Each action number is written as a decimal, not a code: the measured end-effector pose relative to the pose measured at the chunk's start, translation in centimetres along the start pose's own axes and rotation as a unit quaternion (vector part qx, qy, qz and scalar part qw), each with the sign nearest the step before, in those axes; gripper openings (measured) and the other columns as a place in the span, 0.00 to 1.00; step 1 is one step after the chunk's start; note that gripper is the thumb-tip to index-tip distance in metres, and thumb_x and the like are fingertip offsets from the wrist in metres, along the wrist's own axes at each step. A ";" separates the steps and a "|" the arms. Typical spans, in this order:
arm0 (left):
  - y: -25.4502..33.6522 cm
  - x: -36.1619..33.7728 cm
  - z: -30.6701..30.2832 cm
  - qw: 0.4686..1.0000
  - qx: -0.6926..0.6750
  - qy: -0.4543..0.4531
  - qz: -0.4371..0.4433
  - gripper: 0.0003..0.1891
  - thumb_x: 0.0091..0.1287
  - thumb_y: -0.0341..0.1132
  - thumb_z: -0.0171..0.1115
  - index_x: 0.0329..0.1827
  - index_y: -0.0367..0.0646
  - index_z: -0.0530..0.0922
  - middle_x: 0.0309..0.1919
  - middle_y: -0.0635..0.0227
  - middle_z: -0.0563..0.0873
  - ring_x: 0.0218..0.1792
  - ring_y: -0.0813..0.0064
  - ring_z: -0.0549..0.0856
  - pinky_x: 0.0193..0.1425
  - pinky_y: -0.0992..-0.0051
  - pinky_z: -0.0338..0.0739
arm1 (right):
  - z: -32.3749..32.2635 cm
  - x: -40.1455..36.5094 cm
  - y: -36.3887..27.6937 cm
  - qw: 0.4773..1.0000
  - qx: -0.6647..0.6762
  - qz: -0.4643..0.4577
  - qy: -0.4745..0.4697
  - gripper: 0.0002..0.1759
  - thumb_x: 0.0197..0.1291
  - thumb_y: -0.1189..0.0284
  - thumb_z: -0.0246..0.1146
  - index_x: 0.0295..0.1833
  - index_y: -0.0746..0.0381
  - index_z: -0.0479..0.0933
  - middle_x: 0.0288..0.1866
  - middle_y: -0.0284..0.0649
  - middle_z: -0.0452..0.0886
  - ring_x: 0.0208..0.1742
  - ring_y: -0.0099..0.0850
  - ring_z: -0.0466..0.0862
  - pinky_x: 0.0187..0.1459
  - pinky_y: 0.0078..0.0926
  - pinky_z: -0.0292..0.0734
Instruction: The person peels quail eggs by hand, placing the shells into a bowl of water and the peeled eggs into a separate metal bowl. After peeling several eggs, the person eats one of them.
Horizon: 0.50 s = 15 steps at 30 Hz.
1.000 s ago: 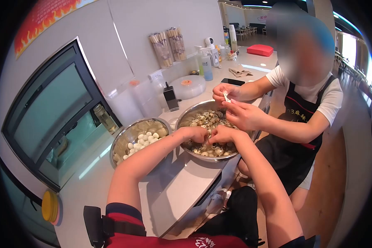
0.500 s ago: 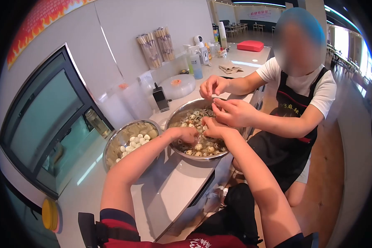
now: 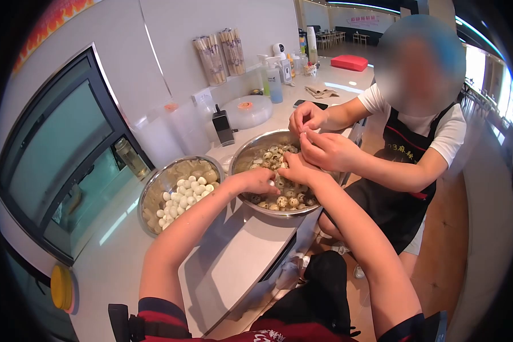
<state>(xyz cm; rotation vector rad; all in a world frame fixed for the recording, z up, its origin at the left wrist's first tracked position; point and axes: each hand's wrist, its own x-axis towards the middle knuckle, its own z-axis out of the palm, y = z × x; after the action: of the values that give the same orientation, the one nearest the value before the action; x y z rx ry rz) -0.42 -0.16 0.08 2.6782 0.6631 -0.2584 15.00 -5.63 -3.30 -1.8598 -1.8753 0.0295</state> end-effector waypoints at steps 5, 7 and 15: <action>-0.5 -2.1 -1.8 0.994 -0.046 0.096 0.019 0.24 0.57 0.53 0.51 0.32 0.34 0.75 0.23 0.55 0.79 0.29 0.63 0.79 0.35 0.68 0.71 | 0.9 0.3 -0.7 0.997 0.029 -0.057 0.044 0.19 0.43 0.66 0.59 0.36 0.69 0.69 0.25 0.54 0.76 0.29 0.46 0.78 0.32 0.40 0.73; -0.2 -5.4 -3.5 0.980 -0.104 0.168 0.016 0.18 0.57 0.45 0.52 0.33 0.36 0.75 0.22 0.58 0.77 0.28 0.70 0.77 0.34 0.71 0.70 | 0.2 0.0 -1.4 0.994 0.083 -0.071 0.014 0.19 0.44 0.64 0.57 0.37 0.68 0.69 0.26 0.54 0.76 0.30 0.48 0.78 0.33 0.42 0.72; -16.4 -17.5 1.0 0.934 -0.011 0.328 -0.137 0.05 0.51 0.31 0.56 0.27 0.39 0.72 0.22 0.71 0.74 0.23 0.83 0.71 0.24 0.80 0.65 | -0.7 -1.0 -3.8 0.982 -0.008 -0.150 -0.115 0.15 0.40 0.70 0.58 0.37 0.64 0.73 0.29 0.47 0.78 0.32 0.41 0.79 0.33 0.37 0.73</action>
<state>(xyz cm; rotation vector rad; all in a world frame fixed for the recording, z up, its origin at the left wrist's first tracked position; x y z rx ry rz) -23.67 5.73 -1.32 2.6227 1.2224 0.6047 11.69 -7.07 -1.64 -1.6215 -2.3033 0.1338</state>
